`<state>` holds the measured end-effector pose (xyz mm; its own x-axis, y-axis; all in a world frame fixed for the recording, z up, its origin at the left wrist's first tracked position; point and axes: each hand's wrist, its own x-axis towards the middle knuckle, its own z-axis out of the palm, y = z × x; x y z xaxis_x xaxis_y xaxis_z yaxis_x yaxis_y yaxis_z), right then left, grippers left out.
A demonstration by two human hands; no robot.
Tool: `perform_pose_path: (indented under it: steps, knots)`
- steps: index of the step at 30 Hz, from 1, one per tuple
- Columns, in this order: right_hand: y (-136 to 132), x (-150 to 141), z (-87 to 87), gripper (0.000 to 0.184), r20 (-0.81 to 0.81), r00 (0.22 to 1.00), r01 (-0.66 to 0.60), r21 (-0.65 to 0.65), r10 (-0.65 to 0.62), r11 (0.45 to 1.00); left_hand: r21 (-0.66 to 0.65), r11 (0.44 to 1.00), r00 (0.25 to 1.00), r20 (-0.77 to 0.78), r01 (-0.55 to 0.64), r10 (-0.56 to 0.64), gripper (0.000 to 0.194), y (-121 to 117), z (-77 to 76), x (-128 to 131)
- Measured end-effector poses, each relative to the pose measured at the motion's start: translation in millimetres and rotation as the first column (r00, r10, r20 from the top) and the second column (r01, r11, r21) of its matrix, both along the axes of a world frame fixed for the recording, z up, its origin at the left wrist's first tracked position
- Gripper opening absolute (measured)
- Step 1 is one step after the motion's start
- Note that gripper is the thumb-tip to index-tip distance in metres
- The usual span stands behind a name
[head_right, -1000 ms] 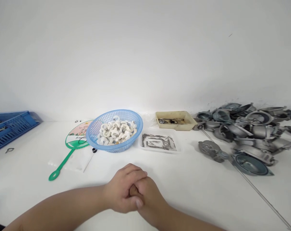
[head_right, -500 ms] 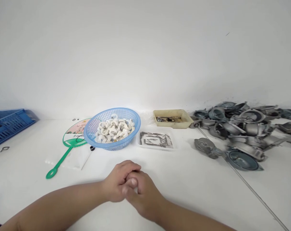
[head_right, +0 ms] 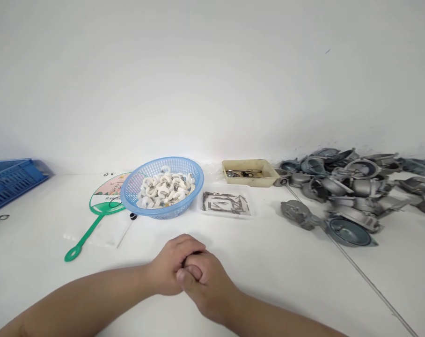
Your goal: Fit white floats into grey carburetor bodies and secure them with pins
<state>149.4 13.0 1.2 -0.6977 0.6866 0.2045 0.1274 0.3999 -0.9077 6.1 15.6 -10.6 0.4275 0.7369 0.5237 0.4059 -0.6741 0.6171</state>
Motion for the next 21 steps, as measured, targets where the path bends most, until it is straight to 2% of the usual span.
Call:
perform_pose_path:
  steps: [8, 15, 21]
  knots:
    - [2.9, 0.0, -0.7, 0.049, -0.046, 0.996, -0.077, -0.058, 0.075, 0.995, -0.039, 0.999, 1.000, 0.024, 0.001, 0.000, 0.037, -0.1, 2.2, -0.7]
    - [4.2, 0.4, 1.0, 0.049, -0.024, 1.000, -0.011, -0.037, 0.010, 0.999, -0.019, 1.000, 1.000, -0.009, -0.023, 0.023, 0.036, 2.7, -0.7, -1.2]
    - [15.7, 2.2, 1.1, 0.049, 0.076, 0.997, -0.013, 0.005, 0.012, 1.000, 0.064, 0.991, 0.977, -0.170, -0.118, 0.127, 0.036, 5.2, 1.2, -1.8]
